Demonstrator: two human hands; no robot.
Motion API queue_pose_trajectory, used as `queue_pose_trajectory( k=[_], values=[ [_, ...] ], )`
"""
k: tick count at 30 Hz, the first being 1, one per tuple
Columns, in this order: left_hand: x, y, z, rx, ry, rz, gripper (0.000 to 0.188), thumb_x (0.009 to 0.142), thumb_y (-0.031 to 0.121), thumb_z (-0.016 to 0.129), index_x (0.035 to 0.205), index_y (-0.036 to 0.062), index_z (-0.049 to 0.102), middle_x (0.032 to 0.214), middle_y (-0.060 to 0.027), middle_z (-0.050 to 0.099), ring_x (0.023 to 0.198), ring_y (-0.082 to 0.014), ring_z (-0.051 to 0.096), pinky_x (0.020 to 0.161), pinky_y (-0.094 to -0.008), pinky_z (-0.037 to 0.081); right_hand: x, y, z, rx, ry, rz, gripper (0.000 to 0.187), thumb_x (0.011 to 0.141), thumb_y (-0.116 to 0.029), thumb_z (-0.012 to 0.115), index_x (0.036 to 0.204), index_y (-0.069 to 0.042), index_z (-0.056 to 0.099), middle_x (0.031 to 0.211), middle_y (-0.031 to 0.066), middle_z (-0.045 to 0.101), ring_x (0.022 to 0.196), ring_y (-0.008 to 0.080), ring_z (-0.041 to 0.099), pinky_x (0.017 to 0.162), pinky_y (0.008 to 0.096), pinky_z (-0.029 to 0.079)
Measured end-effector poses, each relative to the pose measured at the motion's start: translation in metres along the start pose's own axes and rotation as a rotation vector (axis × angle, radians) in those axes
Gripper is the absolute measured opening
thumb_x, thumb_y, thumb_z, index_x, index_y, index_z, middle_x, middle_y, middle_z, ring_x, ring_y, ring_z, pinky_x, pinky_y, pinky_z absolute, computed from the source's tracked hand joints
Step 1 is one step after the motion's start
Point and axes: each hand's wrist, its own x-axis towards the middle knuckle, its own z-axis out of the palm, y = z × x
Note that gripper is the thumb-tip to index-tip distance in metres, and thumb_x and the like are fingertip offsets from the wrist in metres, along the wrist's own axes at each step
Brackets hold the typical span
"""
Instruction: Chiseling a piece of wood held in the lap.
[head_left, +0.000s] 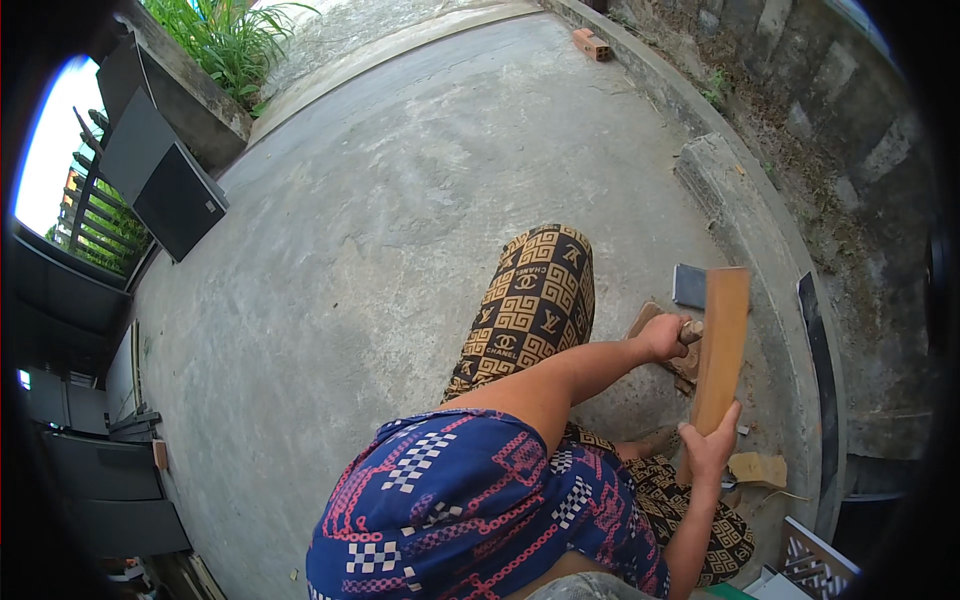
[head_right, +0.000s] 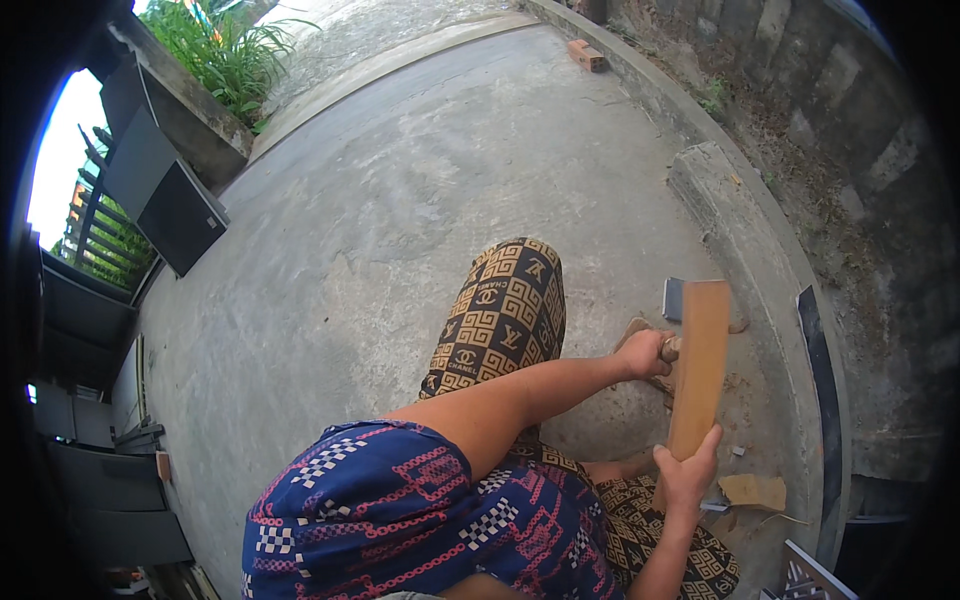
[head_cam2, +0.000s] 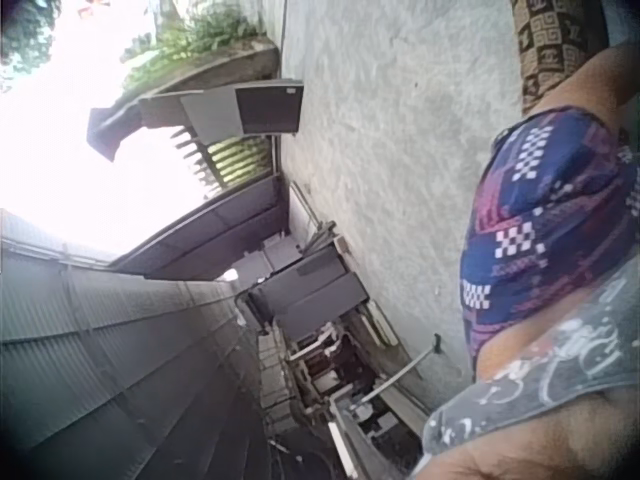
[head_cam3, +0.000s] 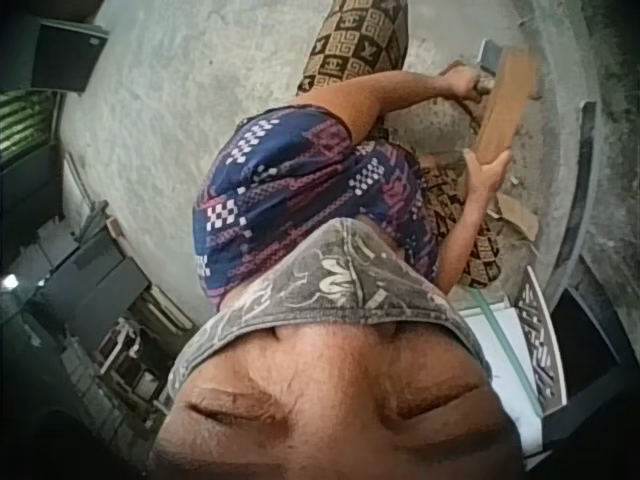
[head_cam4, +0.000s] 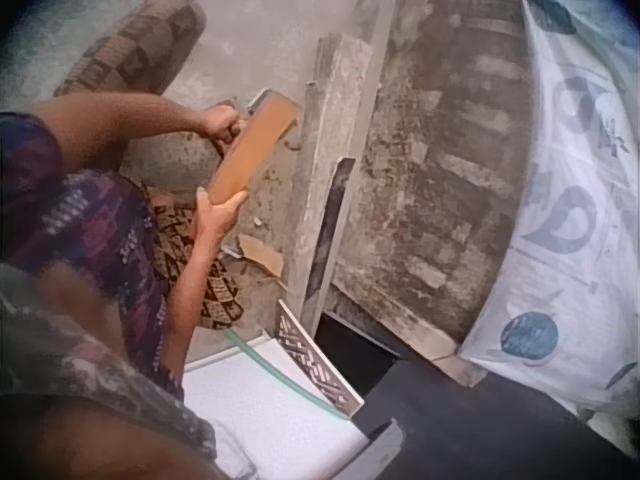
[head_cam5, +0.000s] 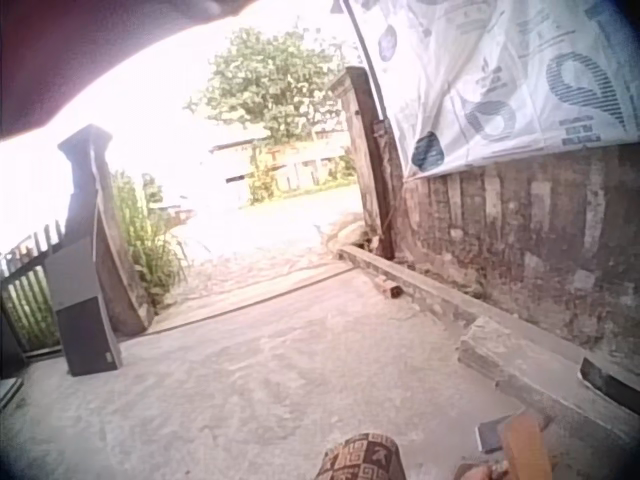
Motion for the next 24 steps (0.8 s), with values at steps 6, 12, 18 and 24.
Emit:
queue_pose_trajectory(
  k=[6, 12, 18, 24],
  values=[
    [0.000, -0.004, 0.001, 0.052, -0.005, 0.004, 0.044, 0.060, 0.016, 0.076, 0.101, 0.0069, 0.061, 0.095, -0.0203, 0.066, 0.096, -0.0395, 0.061, 0.082, -0.0459, 0.048, -0.001, -0.015, -0.010, 0.132, -0.073, 0.038, 0.067, 0.061, -0.016, 0.072, 0.119, 0.000, 0.042, 0.097, 0.0149, 0.056, 0.088, 0.0269, 0.057, 0.082, 0.0367, 0.046],
    [-0.002, -0.002, 0.001, -0.009, 0.013, -0.004, 0.041, 0.059, 0.016, 0.076, 0.097, 0.0067, 0.061, 0.093, -0.0196, 0.067, 0.095, -0.0395, 0.062, 0.081, -0.0458, 0.049, -0.005, -0.008, -0.001, 0.160, 0.066, -0.021, 0.063, 0.060, -0.016, 0.073, 0.115, -0.002, 0.045, 0.095, 0.0158, 0.058, 0.087, 0.0277, 0.059, 0.080, 0.0381, 0.048],
    [0.000, -0.006, 0.004, 0.017, -0.006, -0.006, 0.040, 0.059, 0.014, 0.075, 0.096, 0.0070, 0.063, 0.093, -0.0190, 0.067, 0.093, -0.0384, 0.063, 0.081, -0.0447, 0.049, 0.002, 0.005, -0.003, 0.066, -0.090, 0.042, 0.066, 0.059, -0.016, 0.075, 0.117, -0.002, 0.045, 0.096, 0.0186, 0.061, 0.088, 0.0329, 0.063, 0.081, 0.0409, 0.048],
    [0.003, -0.008, 0.002, -0.030, -0.041, -0.045, 0.044, 0.061, 0.016, 0.077, 0.103, 0.0080, 0.064, 0.097, -0.0195, 0.067, 0.096, -0.0365, 0.064, 0.084, -0.0423, 0.050, -0.002, -0.015, -0.001, 0.262, 0.093, -0.156, 0.066, 0.059, -0.016, 0.076, 0.115, -0.004, 0.044, 0.094, 0.0191, 0.062, 0.088, 0.0350, 0.063, 0.081, 0.0418, 0.049]
  ],
)
